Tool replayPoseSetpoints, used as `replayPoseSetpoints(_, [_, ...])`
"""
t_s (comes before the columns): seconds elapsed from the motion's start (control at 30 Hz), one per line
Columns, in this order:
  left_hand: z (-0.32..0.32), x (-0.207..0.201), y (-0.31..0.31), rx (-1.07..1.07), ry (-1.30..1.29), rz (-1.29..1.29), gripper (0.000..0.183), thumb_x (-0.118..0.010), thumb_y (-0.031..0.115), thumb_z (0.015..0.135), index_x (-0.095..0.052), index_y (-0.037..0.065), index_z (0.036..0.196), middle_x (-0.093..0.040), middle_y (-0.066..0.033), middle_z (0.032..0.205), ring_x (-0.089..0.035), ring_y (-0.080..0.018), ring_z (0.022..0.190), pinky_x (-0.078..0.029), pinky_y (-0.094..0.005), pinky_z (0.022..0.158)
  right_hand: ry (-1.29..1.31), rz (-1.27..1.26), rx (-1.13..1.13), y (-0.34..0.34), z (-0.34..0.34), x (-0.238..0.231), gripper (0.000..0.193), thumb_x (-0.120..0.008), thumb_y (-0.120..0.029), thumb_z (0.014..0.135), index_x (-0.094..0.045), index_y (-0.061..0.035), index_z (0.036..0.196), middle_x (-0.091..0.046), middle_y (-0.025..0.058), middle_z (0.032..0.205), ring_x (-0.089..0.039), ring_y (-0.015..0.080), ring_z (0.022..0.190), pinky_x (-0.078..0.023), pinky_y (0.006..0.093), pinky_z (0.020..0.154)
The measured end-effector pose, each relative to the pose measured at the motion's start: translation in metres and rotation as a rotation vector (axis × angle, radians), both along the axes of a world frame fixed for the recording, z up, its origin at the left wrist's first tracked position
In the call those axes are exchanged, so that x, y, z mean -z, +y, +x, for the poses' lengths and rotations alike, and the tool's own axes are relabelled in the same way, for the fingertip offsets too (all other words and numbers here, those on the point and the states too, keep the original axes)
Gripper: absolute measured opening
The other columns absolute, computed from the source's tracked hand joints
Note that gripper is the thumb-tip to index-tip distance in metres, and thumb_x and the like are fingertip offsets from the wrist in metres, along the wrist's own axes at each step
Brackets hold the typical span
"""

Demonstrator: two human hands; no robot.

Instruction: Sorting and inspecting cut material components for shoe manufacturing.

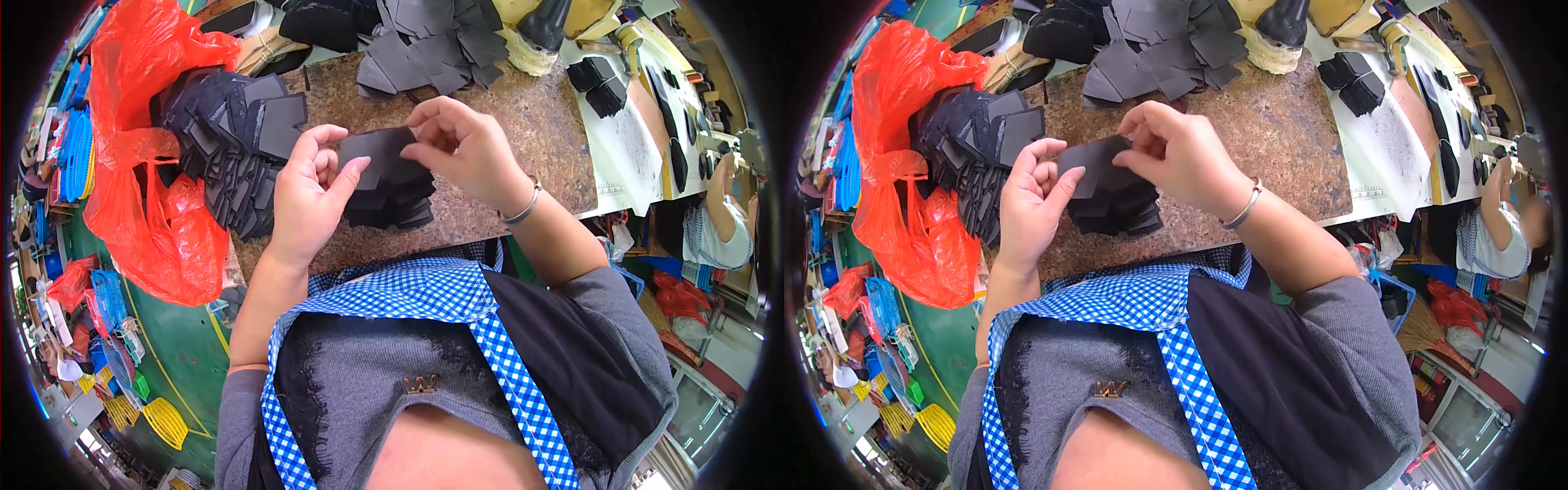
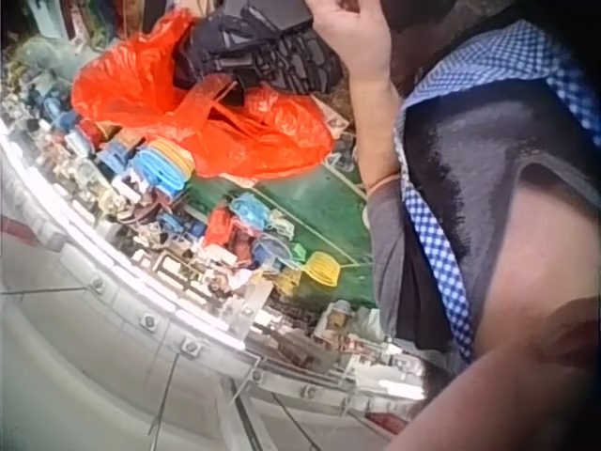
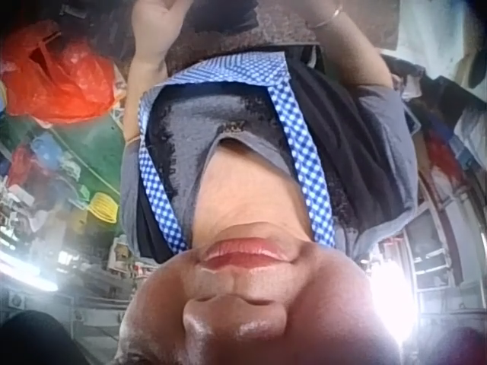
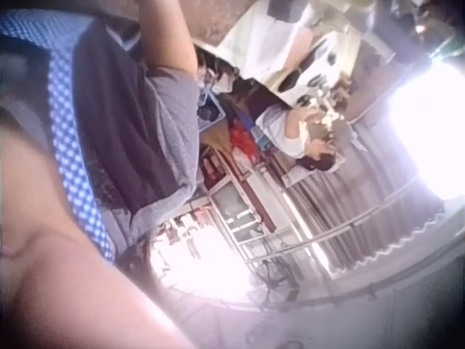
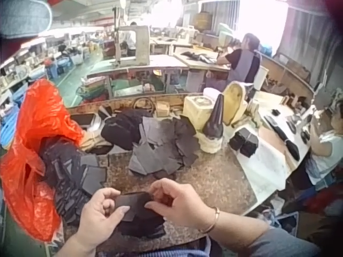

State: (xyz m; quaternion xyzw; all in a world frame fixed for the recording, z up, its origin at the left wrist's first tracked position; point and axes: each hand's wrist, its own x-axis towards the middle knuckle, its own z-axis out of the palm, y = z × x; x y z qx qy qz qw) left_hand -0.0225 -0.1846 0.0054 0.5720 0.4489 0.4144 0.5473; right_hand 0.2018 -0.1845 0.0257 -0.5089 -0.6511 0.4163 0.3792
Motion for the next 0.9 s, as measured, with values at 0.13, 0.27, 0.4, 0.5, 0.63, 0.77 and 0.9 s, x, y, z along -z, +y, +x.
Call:
replayPoseSetpoints(0.13, [0.005, -0.006, -0.007, -0.064, 0.362, 0.169, 0.041, -0.075, 0.011, 0.084, -0.053, 0.002, 0.117, -0.053, -0.0008, 0.059, -0.048, -0.0066, 0.053, -0.036, -0.0252, 0.049, -0.147, 0.165, -0.030, -0.004, -0.001, 0.008, 0.038, -0.078, -0.004, 0.079, -0.055, -0.0029, 0.108, -0.058, 0.0002, 0.067, -0.053, 0.0054, 0.056, -0.043, 0.0209, 0.052])
replayPoseSetpoints(0.27, [0.005, -0.001, -0.006, -0.073, 0.514, 0.206, 0.040, -0.078, 0.016, 0.080, -0.054, 0.004, 0.111, -0.051, -0.0040, 0.057, -0.049, -0.0159, 0.047, -0.040, -0.0313, 0.048, -0.268, 0.084, -0.065, -0.002, -0.002, 0.007, 0.037, -0.078, -0.006, 0.077, -0.056, -0.0040, 0.106, -0.060, 0.0029, 0.074, -0.058, 0.0112, 0.060, -0.047, 0.0245, 0.054])
replayPoseSetpoints(0.4, [0.006, -0.007, -0.006, -0.019, 0.798, 0.165, 0.047, -0.082, 0.023, 0.073, -0.055, 0.005, 0.107, -0.054, -0.0045, 0.066, -0.058, -0.0210, 0.059, -0.044, -0.0373, 0.054, -0.459, 0.306, -0.062, -0.001, 0.001, 0.012, 0.038, -0.080, -0.009, 0.075, -0.058, -0.0045, 0.106, -0.062, 0.0062, 0.089, -0.063, 0.0172, 0.075, -0.051, 0.0294, 0.063])
replayPoseSetpoints(0.5, [0.000, 0.002, 0.000, -0.062, 0.724, 0.346, 0.056, -0.082, 0.024, 0.072, -0.054, 0.003, 0.115, -0.061, -0.0110, 0.093, -0.063, -0.0266, 0.089, -0.050, -0.0376, 0.075, -0.460, 0.632, -0.099, -0.001, 0.003, 0.009, 0.039, -0.080, -0.012, 0.075, -0.060, -0.0045, 0.107, -0.061, 0.0096, 0.102, -0.063, 0.0230, 0.090, -0.053, 0.0331, 0.072])
replayPoseSetpoints(0.63, [-0.010, 0.012, 0.018, 0.051, 0.597, 0.322, 0.069, -0.083, 0.024, 0.070, -0.049, 0.001, 0.125, -0.057, -0.0182, 0.119, -0.055, -0.0334, 0.114, -0.045, -0.0388, 0.096, -0.389, 0.262, -0.023, -0.002, 0.004, 0.019, 0.058, -0.084, -0.019, 0.070, -0.057, -0.0033, 0.119, -0.061, 0.0135, 0.105, -0.063, 0.0265, 0.095, -0.054, 0.0346, 0.077])
replayPoseSetpoints(0.77, [-0.013, 0.001, 0.017, 0.414, 0.494, 0.149, 0.080, -0.084, 0.026, 0.065, -0.046, 0.000, 0.131, -0.057, -0.0224, 0.124, -0.055, -0.0364, 0.118, -0.043, -0.0408, 0.101, -0.359, -0.035, -0.255, -0.012, 0.002, 0.014, 0.077, -0.088, -0.024, 0.061, -0.054, -0.0010, 0.126, -0.062, 0.0167, 0.112, -0.063, 0.0297, 0.097, -0.054, 0.0369, 0.082])
replayPoseSetpoints(0.9, [-0.008, -0.005, 0.010, 0.640, 0.579, 0.027, 0.075, -0.084, 0.034, 0.057, -0.054, 0.000, 0.117, -0.064, -0.0232, 0.107, -0.062, -0.0371, 0.103, -0.049, -0.0438, 0.090, -0.360, 0.018, -0.438, -0.018, 0.000, 0.014, 0.088, -0.089, -0.029, 0.054, -0.052, 0.0010, 0.127, -0.061, 0.0207, 0.117, -0.060, 0.0357, 0.107, -0.050, 0.0411, 0.092])
